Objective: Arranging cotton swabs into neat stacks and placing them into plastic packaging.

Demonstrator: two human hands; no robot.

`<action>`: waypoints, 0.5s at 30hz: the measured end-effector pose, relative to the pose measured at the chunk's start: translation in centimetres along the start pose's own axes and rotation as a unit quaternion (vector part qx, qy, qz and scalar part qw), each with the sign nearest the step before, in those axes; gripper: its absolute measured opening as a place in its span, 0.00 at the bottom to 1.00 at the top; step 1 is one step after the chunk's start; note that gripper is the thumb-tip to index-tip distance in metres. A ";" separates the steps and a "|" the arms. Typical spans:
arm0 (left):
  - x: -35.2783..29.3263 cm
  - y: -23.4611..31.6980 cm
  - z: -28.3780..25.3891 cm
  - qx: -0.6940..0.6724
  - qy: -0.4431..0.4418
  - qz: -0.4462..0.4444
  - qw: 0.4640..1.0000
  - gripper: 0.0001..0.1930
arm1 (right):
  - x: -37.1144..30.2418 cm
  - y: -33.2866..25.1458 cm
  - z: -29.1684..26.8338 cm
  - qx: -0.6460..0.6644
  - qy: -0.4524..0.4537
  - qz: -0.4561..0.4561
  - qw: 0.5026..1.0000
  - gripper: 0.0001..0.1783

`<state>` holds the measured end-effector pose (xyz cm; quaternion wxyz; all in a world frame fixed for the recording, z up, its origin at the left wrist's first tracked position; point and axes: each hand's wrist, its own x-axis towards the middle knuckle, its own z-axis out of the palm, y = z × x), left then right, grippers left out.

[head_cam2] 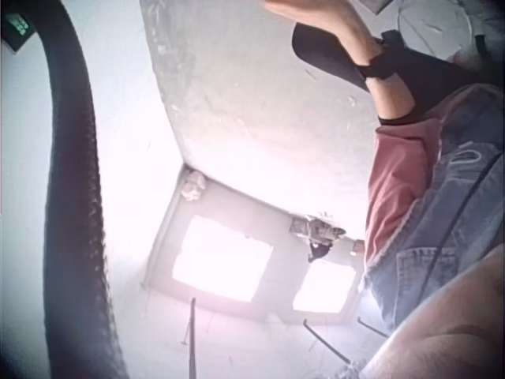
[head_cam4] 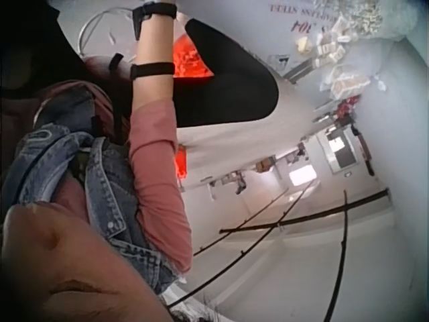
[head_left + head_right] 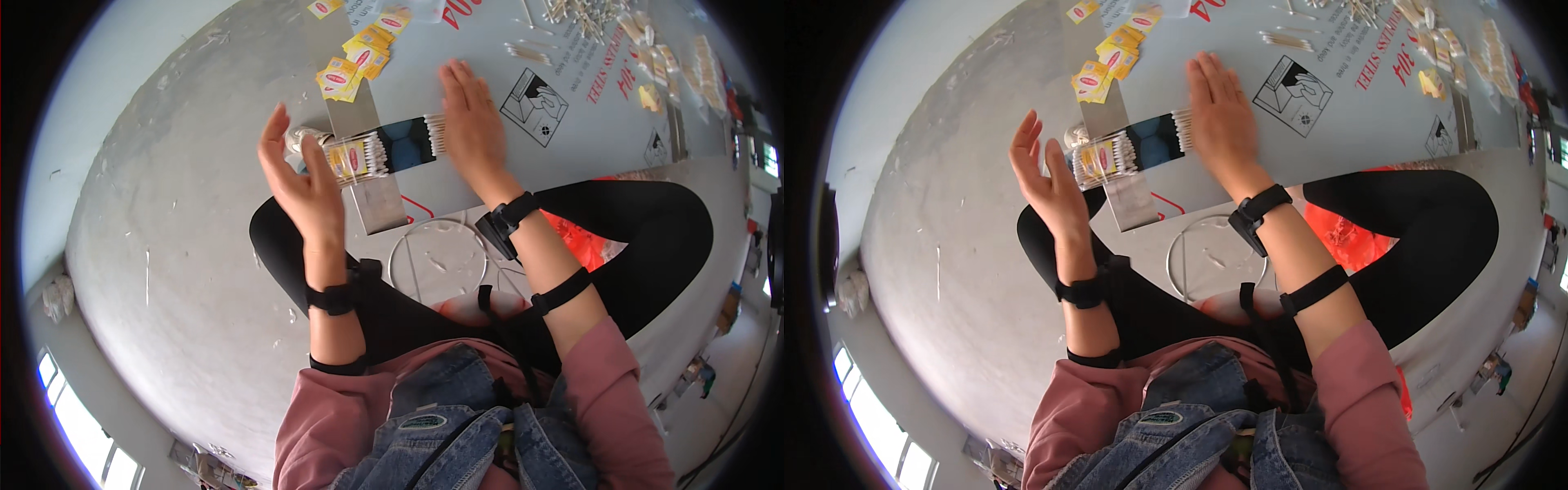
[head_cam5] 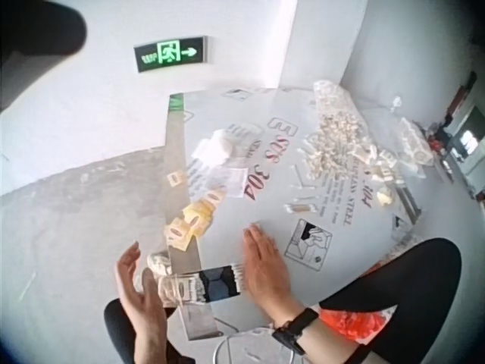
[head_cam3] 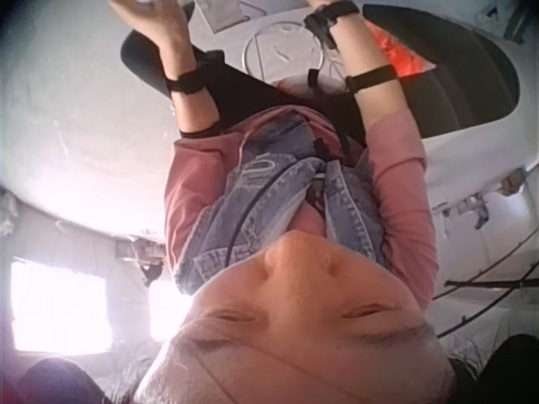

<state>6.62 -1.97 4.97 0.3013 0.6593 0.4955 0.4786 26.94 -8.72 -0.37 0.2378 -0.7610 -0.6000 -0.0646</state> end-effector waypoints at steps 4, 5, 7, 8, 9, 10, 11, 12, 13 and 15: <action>0.6 -4.0 -1.5 0.213 -0.053 0.055 0.974 0.10 | 0.0 -0.4 0.1 0.014 0.004 -0.015 1.000 0.23; 0.3 -4.6 -1.2 0.230 -0.078 0.018 0.970 0.12 | 0.1 -0.8 0.2 0.016 0.003 -0.018 1.000 0.23; -0.4 -4.7 0.1 0.246 -0.089 -0.035 0.965 0.17 | -0.1 -1.6 0.1 0.019 -0.017 -0.028 0.999 0.23; -0.7 -4.7 0.5 0.252 -0.097 -0.059 0.961 0.18 | -0.1 -2.1 0.3 0.020 -0.018 -0.031 0.999 0.23; -0.7 -4.8 0.8 0.236 -0.097 -0.069 0.964 0.19 | -0.1 -2.8 0.6 0.022 -0.019 -0.034 0.999 0.24; -0.8 -4.8 1.0 0.220 -0.096 -0.079 0.967 0.20 | 0.0 -3.4 0.8 0.024 -0.020 -0.038 0.999 0.24; -0.8 -4.9 1.0 0.220 -0.095 -0.080 0.968 0.20 | 0.1 -3.8 0.9 0.026 -0.020 -0.040 0.999 0.25; -0.7 -4.9 1.0 0.206 -0.114 -0.113 0.965 0.20 | 0.1 -3.9 0.9 0.024 -0.020 -0.041 0.999 0.25; -0.6 -4.8 1.1 0.192 -0.133 -0.146 0.961 0.21 | 0.1 -4.1 1.0 0.026 -0.020 -0.042 0.999 0.26; -0.6 -5.0 1.3 0.170 -0.125 -0.161 0.964 0.21 | 0.1 -4.6 1.1 0.027 -0.021 -0.045 0.998 0.27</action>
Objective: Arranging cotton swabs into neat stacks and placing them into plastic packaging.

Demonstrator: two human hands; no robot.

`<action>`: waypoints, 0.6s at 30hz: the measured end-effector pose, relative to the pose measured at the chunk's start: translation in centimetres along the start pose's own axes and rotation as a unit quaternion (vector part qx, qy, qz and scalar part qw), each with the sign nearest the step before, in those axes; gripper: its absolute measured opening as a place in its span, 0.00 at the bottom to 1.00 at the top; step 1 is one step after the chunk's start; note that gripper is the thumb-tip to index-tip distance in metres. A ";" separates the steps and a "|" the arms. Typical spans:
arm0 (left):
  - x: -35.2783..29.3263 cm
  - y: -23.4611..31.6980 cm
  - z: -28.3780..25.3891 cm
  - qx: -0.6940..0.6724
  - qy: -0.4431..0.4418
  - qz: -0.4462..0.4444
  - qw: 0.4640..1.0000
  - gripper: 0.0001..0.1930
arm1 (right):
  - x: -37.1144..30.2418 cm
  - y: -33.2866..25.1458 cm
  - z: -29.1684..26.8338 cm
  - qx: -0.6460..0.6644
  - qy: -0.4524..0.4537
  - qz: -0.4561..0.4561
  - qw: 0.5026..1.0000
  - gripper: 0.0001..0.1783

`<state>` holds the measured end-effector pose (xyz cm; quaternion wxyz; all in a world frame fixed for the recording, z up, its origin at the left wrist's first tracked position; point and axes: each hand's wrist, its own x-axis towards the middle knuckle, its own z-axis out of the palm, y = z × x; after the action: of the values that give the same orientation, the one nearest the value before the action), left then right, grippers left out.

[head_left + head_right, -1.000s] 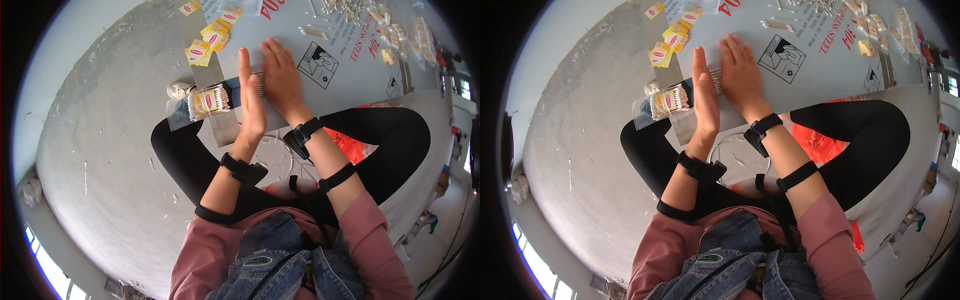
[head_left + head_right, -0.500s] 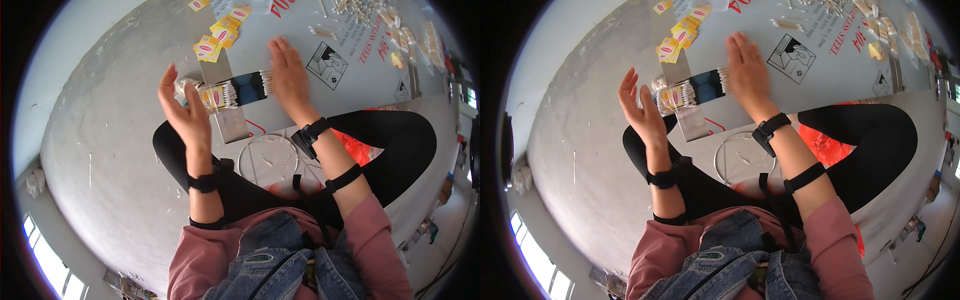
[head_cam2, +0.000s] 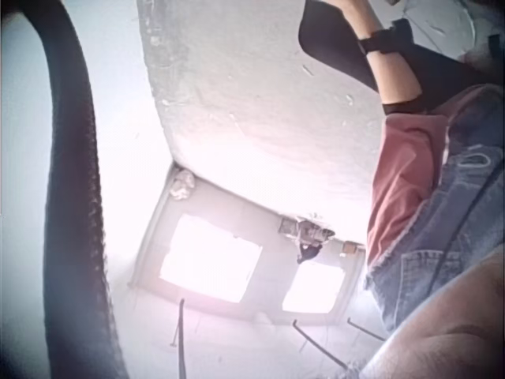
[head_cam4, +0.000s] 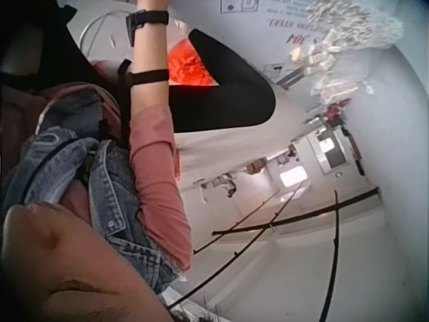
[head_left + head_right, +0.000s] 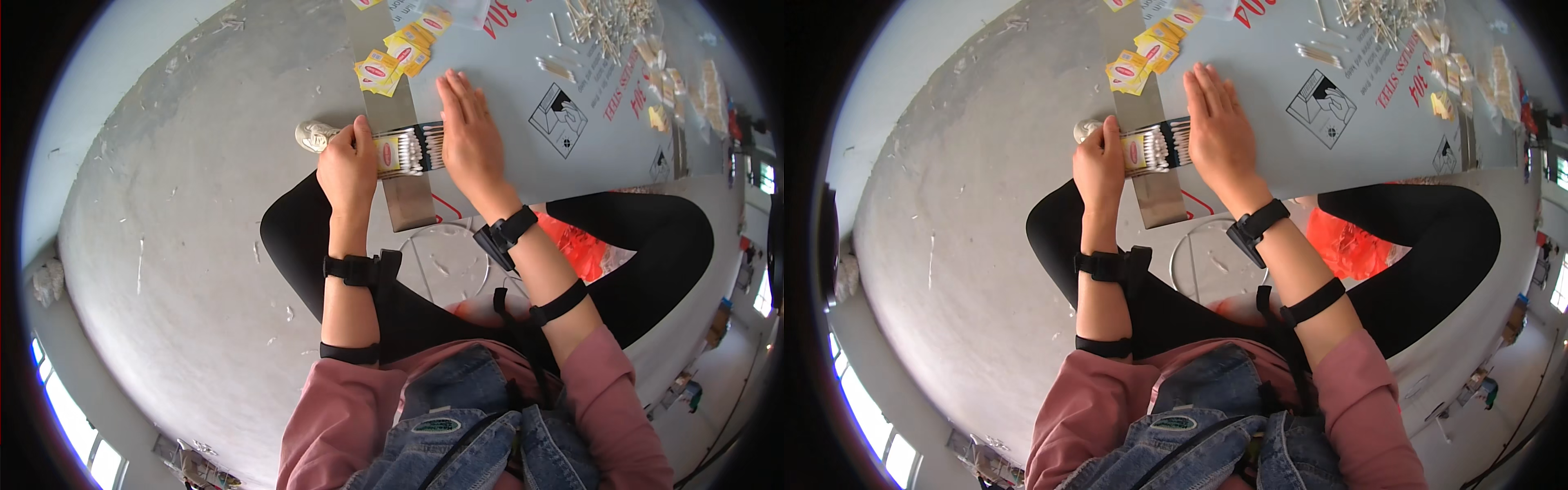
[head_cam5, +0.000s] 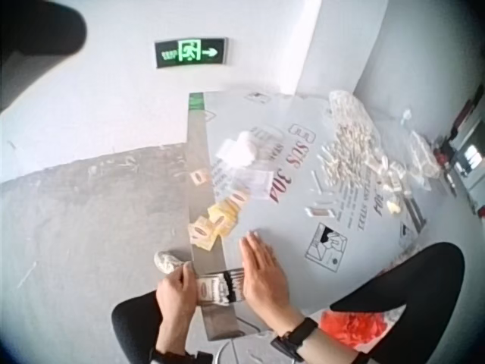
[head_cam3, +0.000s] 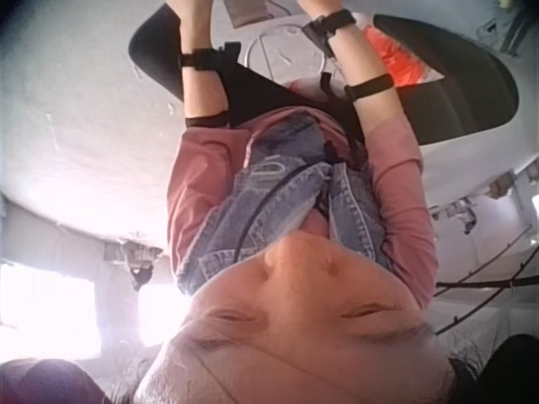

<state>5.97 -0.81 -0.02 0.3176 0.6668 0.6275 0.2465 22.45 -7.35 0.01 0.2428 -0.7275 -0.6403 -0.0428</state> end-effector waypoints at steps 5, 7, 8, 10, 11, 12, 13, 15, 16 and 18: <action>0.1 -0.3 0.4 -0.021 -0.005 -0.020 1.000 0.21 | 0.2 -2.2 0.9 0.019 -0.002 0.006 1.000 0.30; 0.1 -0.2 0.3 -0.013 0.009 0.008 1.000 0.20 | 0.4 -2.6 1.2 0.031 0.005 0.018 0.999 0.30; 0.1 -0.2 0.3 -0.013 0.010 0.007 1.000 0.20 | 0.5 -2.7 1.3 0.041 0.012 0.030 0.999 0.31; 0.1 -0.2 0.2 -0.010 0.010 0.019 1.000 0.19 | 0.5 -2.9 1.3 0.046 0.012 0.030 0.998 0.31; 0.1 -0.2 0.1 -0.011 0.010 0.018 1.000 0.19 | 0.5 -2.9 1.3 0.050 0.014 0.030 0.998 0.32; 0.1 -0.3 0.1 -0.014 0.008 0.021 1.000 0.19 | 0.5 -3.0 1.3 0.050 0.012 0.030 0.998 0.32; 0.1 -0.3 0.1 -0.017 0.006 0.025 1.000 0.19 | 0.5 -3.1 1.4 0.055 0.016 0.036 0.998 0.32; 0.1 -0.3 0.2 -0.019 0.010 0.033 0.999 0.18 | 0.6 -3.2 1.4 0.061 0.018 0.042 0.997 0.32; 0.1 -0.3 0.2 -0.020 0.013 0.042 0.999 0.18 | 0.6 -3.2 1.4 0.071 0.024 0.039 0.996 0.32; 0.2 -0.3 0.1 -0.019 0.010 0.040 0.999 0.18 | 0.6 -3.1 1.3 0.082 0.029 0.036 0.996 0.32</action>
<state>5.87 -0.66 -0.27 0.3139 0.6825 0.5987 0.2777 19.23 -6.06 0.00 0.3212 -0.7262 -0.6078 -0.0025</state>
